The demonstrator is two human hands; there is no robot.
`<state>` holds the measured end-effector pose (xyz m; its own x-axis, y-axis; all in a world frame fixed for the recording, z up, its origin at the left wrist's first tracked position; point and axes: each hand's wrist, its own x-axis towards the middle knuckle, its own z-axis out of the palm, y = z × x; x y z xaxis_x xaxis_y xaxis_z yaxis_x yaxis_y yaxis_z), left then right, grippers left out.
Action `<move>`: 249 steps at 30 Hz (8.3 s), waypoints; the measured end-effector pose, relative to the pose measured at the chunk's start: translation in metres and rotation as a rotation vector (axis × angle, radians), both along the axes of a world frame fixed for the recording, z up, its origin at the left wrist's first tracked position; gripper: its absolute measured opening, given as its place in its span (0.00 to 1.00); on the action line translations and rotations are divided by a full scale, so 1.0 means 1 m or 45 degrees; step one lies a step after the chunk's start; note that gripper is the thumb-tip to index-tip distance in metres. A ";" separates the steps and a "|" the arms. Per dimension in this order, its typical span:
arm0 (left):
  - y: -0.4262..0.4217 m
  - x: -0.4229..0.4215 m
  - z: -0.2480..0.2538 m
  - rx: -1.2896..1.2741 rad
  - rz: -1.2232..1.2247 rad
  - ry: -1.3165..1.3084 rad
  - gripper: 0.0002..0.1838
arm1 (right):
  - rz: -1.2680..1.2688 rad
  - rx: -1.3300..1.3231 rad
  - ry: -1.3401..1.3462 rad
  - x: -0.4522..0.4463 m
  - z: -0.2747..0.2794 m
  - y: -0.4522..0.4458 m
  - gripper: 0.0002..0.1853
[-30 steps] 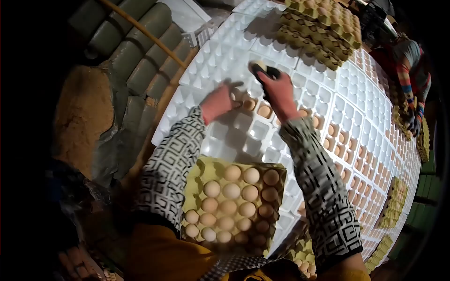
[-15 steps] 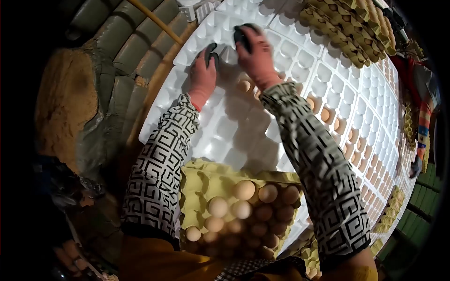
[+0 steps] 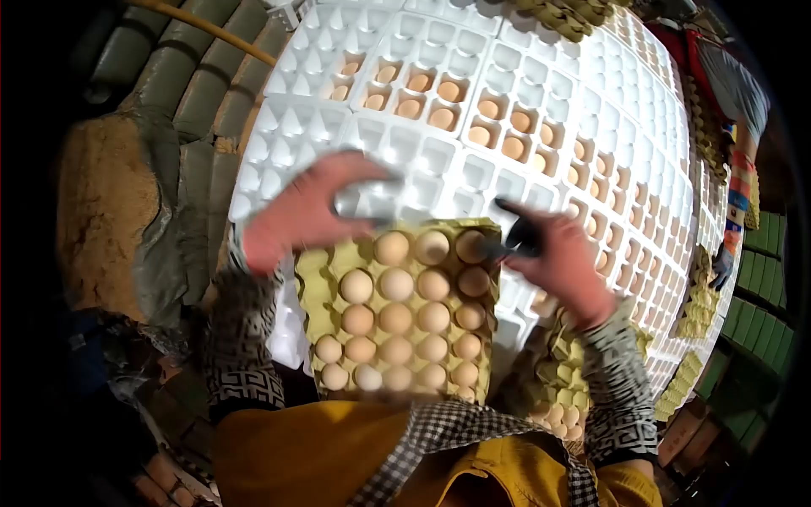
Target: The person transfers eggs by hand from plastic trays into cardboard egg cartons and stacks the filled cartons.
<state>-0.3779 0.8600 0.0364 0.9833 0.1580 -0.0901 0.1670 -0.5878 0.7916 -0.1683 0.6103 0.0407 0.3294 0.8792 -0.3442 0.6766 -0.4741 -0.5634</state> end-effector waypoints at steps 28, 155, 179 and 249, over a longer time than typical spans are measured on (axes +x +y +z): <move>-0.115 -0.078 0.008 -1.358 0.730 -0.093 0.25 | -0.429 0.431 1.494 0.012 0.002 -0.074 0.22; 0.037 -0.158 -0.073 -0.084 0.631 -0.533 0.26 | -0.612 0.783 0.426 -0.089 0.009 0.066 0.20; -0.127 -0.194 -0.005 0.616 0.141 0.478 0.36 | -0.570 0.163 -0.141 -0.158 0.014 -0.127 0.31; -0.038 -0.231 -0.063 -0.053 0.701 -0.305 0.25 | -0.387 0.510 0.179 -0.168 0.067 -0.001 0.24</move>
<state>-0.6088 0.8221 -0.0267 0.7514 0.6511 0.1072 0.2522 -0.4335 0.8651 -0.3359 0.6093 0.1073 0.5652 0.8228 -0.0598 0.4469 -0.3663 -0.8161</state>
